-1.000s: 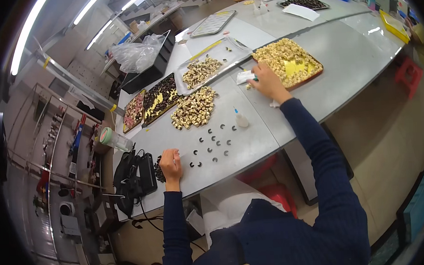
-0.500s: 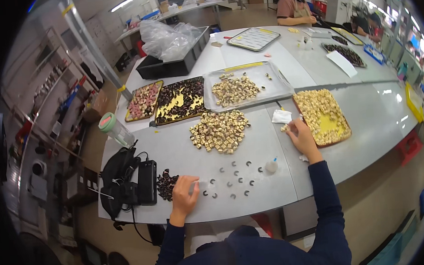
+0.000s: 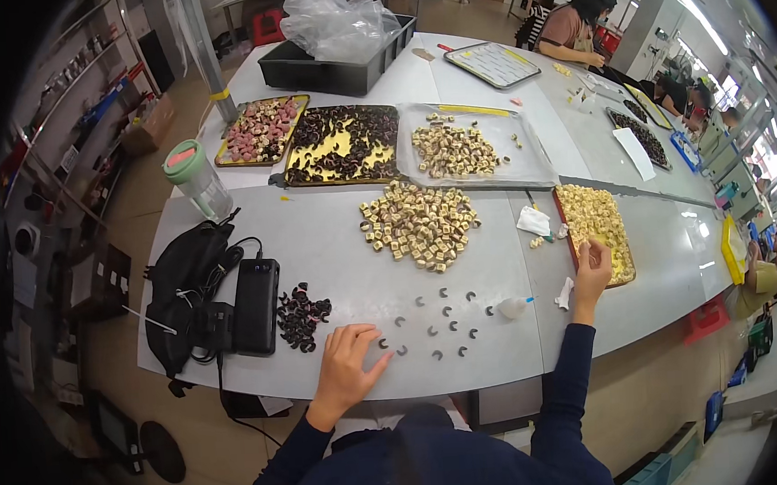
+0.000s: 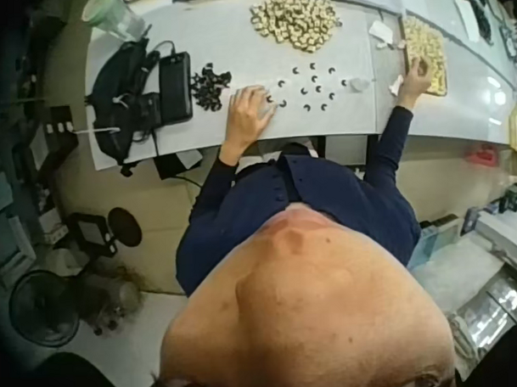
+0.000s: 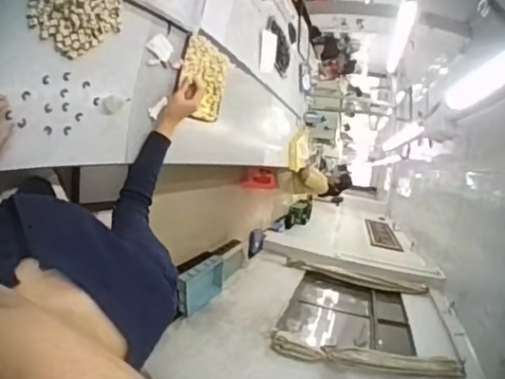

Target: The person lays out curved pieces on the table, applies adhesive to them using a squeeze bottle, and attaches the glued pieces onto figurine heads by hand.

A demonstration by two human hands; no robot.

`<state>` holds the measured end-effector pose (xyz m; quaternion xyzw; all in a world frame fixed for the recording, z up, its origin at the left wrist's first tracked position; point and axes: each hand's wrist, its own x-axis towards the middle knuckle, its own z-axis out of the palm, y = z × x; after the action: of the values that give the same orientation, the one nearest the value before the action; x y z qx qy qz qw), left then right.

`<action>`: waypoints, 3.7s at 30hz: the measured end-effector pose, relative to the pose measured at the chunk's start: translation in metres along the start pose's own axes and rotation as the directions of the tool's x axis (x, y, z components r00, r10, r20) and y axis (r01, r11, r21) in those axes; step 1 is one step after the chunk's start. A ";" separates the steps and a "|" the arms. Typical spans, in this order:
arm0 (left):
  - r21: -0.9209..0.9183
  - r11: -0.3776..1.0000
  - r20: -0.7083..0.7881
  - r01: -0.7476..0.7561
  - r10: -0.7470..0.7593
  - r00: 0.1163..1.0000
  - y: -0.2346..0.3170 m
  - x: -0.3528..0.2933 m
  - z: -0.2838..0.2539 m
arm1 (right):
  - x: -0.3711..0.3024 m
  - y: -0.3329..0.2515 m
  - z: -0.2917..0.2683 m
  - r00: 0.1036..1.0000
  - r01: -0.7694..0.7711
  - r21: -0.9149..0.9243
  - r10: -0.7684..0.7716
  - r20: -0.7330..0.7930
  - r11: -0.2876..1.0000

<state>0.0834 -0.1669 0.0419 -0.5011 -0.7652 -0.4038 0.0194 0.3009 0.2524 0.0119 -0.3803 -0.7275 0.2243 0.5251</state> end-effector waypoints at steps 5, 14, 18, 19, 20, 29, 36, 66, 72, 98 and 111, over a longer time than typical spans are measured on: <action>-0.029 0.996 0.026 0.087 -0.086 0.996 0.009 -0.019 0.003 | -0.012 0.006 -0.003 0.995 -0.077 0.087 0.082 -0.048 0.993; -0.114 0.979 -0.035 0.171 -0.176 0.984 0.006 -0.021 0.003 | -0.007 0.022 -0.004 0.992 0.072 -0.098 -0.081 -0.092 0.993; -0.116 0.982 -0.043 0.146 -0.152 0.987 0.003 -0.023 0.011 | -0.014 -0.008 0.009 0.996 -0.024 -0.112 0.014 -0.089 0.993; -0.104 0.986 -0.044 0.130 -0.135 0.990 0.002 -0.023 0.013 | -0.014 -0.006 0.010 0.991 -0.079 -0.046 0.073 -0.111 0.996; -0.105 0.986 -0.044 0.131 -0.136 0.990 0.002 -0.022 0.014 | -0.013 -0.004 0.010 0.983 -0.130 0.023 0.132 -0.131 0.991; -0.039 0.992 -0.015 0.120 -0.121 0.993 0.006 0.000 0.012 | -0.009 0.012 0.008 0.979 -0.045 0.065 0.057 -0.194 0.997; -0.084 0.989 -0.019 0.122 -0.124 0.992 -0.002 -0.008 0.023 | -0.016 -0.011 0.000 0.968 -0.044 0.228 0.098 -0.231 0.973; -0.410 0.912 -0.250 -0.010 -0.101 0.963 0.016 -0.007 0.003 | -0.168 -0.239 0.023 0.583 -0.723 0.474 0.077 0.809 0.502; -0.403 0.905 -0.262 -0.138 0.030 0.965 0.027 0.008 -0.013 | -0.146 -0.252 0.028 0.560 -0.742 0.483 0.034 0.828 0.466; -0.199 0.835 -0.417 -0.513 0.402 0.815 0.065 0.089 -0.081 | -0.088 -0.314 0.038 0.749 -0.540 0.667 -0.070 0.659 0.513; -0.247 0.798 -0.400 -0.550 0.433 0.808 0.063 0.082 -0.083 | -0.089 -0.317 0.033 0.630 -0.611 0.633 -0.192 0.752 0.475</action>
<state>0.0609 -0.1469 0.1712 -0.6065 -0.5074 -0.5907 0.1605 0.1834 -0.0087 0.1774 -0.0379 -0.6004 0.7562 0.2574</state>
